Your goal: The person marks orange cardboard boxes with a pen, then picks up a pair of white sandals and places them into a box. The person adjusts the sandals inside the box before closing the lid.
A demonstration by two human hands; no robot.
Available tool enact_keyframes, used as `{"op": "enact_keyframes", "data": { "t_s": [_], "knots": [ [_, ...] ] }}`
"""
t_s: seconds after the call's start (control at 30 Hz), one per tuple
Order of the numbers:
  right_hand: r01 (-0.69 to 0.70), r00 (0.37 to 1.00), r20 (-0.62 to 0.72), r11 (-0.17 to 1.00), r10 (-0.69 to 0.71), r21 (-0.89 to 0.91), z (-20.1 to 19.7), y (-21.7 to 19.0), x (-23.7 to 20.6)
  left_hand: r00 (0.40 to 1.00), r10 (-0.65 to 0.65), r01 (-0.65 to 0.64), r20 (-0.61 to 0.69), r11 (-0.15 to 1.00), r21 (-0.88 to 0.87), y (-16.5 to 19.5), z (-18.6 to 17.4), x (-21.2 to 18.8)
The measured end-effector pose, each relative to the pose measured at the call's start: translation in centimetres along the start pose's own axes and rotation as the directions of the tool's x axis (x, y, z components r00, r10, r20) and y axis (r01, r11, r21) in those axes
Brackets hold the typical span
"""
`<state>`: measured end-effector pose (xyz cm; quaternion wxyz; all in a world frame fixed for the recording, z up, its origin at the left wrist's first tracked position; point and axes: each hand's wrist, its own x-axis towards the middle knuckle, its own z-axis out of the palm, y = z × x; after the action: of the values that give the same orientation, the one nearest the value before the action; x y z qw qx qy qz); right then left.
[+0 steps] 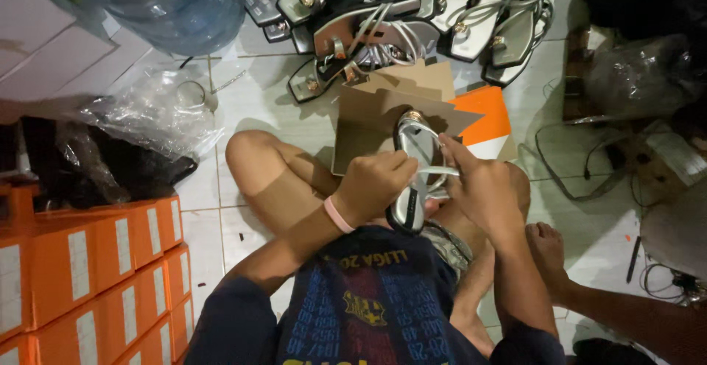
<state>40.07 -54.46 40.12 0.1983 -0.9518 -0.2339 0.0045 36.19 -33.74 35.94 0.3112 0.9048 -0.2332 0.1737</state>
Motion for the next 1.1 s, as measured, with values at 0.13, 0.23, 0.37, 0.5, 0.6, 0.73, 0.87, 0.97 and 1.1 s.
{"op": "enact_keyframes", "data": {
  "t_s": [0.13,0.23,0.37,0.5,0.6,0.73,0.87,0.97,1.1],
  "knots": [
    [-0.153,0.988,-0.006,0.988,0.153,0.003,0.0,-0.4,-0.4,0.996,-0.068,0.071,0.049,0.996,-0.052,-0.7,-0.2,-0.6],
    [-0.213,0.975,0.021,0.962,0.220,-0.173,-0.3,-0.8,-0.6,0.989,-0.109,0.116,0.096,0.991,-0.072,-1.0,-0.3,-0.5],
    [-0.136,0.988,-0.051,0.982,0.144,0.134,0.0,-1.0,0.1,0.983,-0.166,0.173,0.083,0.981,-0.082,-1.1,-0.1,-0.3],
    [-0.258,0.953,-0.011,0.830,0.303,0.494,0.5,-0.9,0.4,0.942,-0.336,0.312,-0.025,0.899,-0.308,-1.4,1.3,-1.3],
    [-0.352,0.917,0.066,0.723,0.392,0.594,0.2,-0.7,0.7,0.799,-0.531,0.538,0.281,0.424,-0.728,-1.4,3.6,-3.1],
    [-0.457,0.877,0.082,0.769,0.473,0.446,-0.3,-1.4,1.0,0.632,-0.363,0.608,0.685,-0.316,-0.728,0.8,8.2,-5.7],
    [-0.472,0.871,0.053,0.802,0.488,0.367,-0.3,-1.9,1.0,0.763,-0.274,0.438,0.586,-0.449,-0.779,2.5,11.8,-6.4],
    [-0.406,0.912,0.057,0.878,0.406,0.254,-0.3,-0.6,0.5,0.757,-0.312,0.465,0.574,-0.360,-0.809,2.6,12.0,-6.3],
    [-0.037,0.997,-0.043,0.850,0.070,0.526,0.2,3.0,-0.8,0.782,-0.329,0.456,0.530,-0.277,-0.846,1.9,10.6,-6.0]
  ]
}}
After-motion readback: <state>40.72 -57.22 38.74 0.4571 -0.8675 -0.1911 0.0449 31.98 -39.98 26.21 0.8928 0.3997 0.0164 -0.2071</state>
